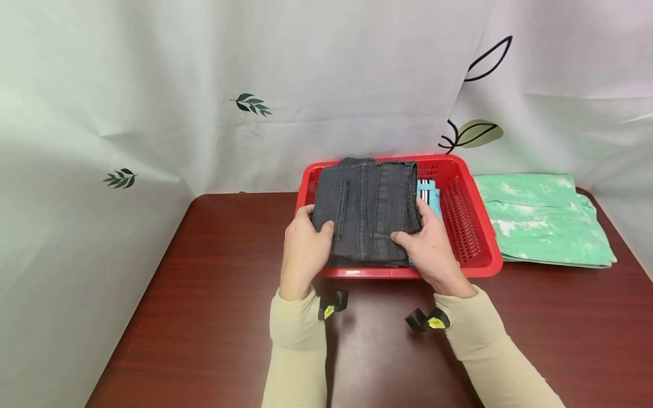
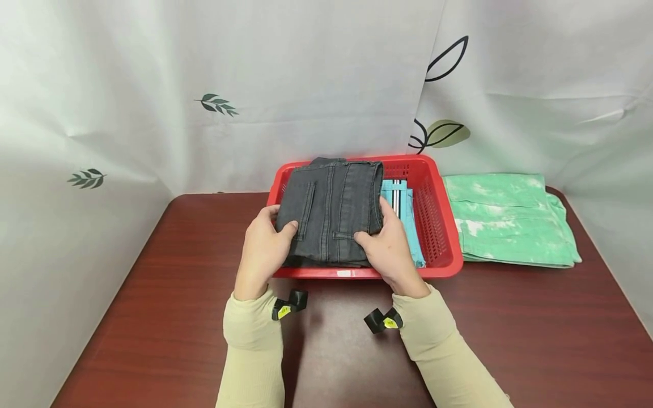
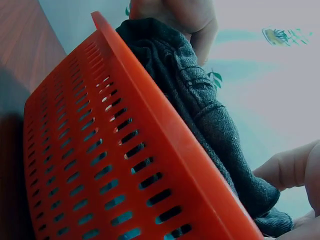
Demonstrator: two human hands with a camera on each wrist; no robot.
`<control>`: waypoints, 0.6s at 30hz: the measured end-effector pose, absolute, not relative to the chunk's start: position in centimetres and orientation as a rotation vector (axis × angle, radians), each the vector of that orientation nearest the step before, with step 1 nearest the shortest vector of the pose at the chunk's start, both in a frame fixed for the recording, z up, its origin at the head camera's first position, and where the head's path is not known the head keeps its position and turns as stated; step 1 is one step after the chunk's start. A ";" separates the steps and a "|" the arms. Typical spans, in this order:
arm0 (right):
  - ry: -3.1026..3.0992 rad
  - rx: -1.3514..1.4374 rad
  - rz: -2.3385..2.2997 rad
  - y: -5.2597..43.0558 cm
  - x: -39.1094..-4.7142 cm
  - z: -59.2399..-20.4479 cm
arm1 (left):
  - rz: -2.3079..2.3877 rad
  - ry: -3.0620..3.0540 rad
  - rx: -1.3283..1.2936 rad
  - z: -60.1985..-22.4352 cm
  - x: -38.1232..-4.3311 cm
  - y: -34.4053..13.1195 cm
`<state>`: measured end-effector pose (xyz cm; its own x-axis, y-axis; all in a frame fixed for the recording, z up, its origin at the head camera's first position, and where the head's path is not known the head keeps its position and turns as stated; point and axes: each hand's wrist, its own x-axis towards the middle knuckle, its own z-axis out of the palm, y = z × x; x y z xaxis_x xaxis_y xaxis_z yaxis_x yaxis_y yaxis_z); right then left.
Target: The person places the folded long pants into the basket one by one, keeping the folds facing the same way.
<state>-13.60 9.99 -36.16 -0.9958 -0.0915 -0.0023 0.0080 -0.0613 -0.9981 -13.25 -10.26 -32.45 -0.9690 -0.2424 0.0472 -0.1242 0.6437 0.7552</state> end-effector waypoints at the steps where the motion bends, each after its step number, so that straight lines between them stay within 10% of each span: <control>1: 2.124 -0.094 -2.219 10.0 -13.6 -36.2 | -1.230 -2.721 0.312 -32.5 -13.3 -10.3; 18: 2.368 -0.109 -1.930 9.7 -14.0 -36.7 | -1.136 -2.856 0.349 -33.6 -13.6 -10.5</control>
<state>-14.00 9.65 -36.68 -0.9939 -0.1083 -0.0207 -0.0016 0.2015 -0.9795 -13.59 -10.48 -33.57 -0.9733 -0.2262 -0.0383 -0.1907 0.7047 0.6833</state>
